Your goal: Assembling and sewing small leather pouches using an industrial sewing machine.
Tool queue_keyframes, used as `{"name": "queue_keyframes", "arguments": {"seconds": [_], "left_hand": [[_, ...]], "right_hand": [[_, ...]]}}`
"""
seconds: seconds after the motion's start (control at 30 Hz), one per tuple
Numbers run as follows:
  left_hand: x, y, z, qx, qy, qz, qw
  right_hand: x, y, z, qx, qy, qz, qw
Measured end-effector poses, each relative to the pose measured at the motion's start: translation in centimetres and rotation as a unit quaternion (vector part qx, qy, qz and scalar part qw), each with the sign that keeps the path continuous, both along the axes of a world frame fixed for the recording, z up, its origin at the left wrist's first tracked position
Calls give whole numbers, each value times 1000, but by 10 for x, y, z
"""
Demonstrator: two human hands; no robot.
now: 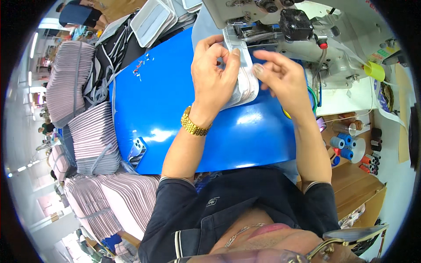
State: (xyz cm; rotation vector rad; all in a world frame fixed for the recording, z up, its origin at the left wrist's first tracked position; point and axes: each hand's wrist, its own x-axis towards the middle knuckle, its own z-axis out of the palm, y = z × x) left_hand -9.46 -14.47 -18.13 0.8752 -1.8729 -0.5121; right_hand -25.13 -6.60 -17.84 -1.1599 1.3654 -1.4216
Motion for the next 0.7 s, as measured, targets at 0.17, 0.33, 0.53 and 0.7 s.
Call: {"name": "queue_keyframes", "arguments": {"seconds": [0.17,0.33,0.53,0.7], "left_hand": [[-11,4,-1,26,37,2,999],[-11,-1,-7,-4,39,15,999],[-15,-36,-15,-27,21,54,998],[-17,-39,-9,92,109,23,989]], "right_hand": [[3,-16,-15,-6,-146,71,987],[7,-18,-18,-16,-176,74,981],[-15,-5,-4,9,-56,45,997],[-122,70,72,-93,225,-183,952]]}}
